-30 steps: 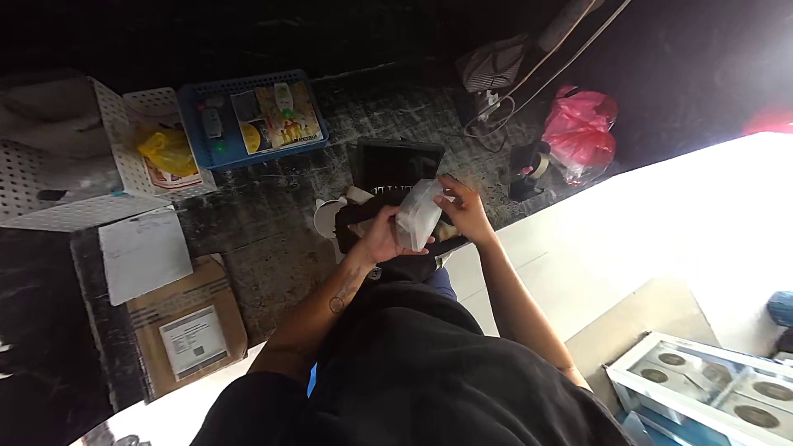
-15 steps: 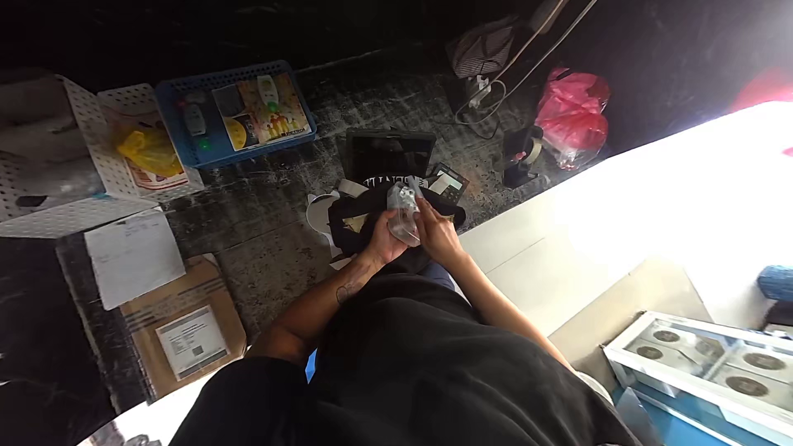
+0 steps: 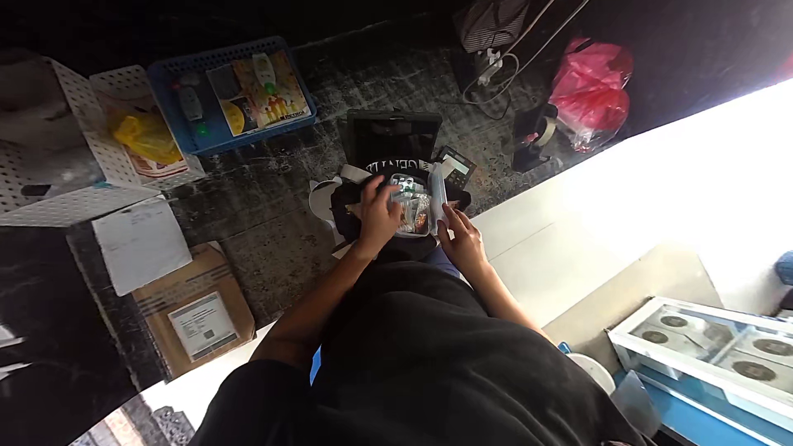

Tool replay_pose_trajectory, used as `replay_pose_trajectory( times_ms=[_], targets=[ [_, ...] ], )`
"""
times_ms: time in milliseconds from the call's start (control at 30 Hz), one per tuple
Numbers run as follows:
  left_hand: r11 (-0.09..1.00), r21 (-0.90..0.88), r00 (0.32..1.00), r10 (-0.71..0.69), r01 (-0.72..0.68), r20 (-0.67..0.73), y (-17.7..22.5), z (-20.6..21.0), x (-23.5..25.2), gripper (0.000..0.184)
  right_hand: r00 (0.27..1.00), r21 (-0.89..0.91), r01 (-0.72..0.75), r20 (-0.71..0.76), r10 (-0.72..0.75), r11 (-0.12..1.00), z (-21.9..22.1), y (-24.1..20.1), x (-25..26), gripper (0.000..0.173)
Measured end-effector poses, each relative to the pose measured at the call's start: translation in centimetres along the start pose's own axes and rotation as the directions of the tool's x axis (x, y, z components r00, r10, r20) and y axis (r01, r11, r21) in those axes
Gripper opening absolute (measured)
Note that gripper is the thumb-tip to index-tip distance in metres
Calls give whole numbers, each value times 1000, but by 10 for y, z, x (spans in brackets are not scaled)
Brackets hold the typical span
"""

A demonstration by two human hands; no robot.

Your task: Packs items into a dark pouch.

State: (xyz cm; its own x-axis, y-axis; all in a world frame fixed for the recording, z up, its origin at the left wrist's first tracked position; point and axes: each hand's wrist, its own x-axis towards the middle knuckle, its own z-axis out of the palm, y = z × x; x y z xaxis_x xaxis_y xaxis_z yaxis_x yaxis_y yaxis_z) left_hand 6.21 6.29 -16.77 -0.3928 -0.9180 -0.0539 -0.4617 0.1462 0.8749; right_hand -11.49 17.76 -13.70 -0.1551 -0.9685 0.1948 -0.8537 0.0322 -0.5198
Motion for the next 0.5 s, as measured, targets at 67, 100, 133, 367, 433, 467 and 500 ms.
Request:
replay_pose_trajectory(
  times_ms=[67,100,133,367,433,467,500],
  targets=[
    [982,108,977,136,-154,163,12,-4,6,25,1000,-6,22,6,-22,1000,2,-2,0,38],
    [965,176,954,145,-195,262,19,-6,10,28,999,-10,37,2,-37,999,3,-3,1,37],
    [943,254,933,122,-215,338,26,-7,13,31,999,-15,49,-6,-50,999,4,-3,2,36],
    [778,584,941,26,-230,337,21,-3,29,30,1000,-23,-28,8,28,999,1,0,4,37],
    [723,664,933,-79,-189,352,23,2,33,43,999,-24,-39,9,39,999,2,0,3,37],
    [702,692,930,-122,-167,348,25,4,33,48,999,-22,-37,9,37,999,3,-1,3,38],
    [683,715,928,-154,-149,340,26,8,33,50,1000,-17,-29,8,29,999,4,-3,4,38]
  ],
)
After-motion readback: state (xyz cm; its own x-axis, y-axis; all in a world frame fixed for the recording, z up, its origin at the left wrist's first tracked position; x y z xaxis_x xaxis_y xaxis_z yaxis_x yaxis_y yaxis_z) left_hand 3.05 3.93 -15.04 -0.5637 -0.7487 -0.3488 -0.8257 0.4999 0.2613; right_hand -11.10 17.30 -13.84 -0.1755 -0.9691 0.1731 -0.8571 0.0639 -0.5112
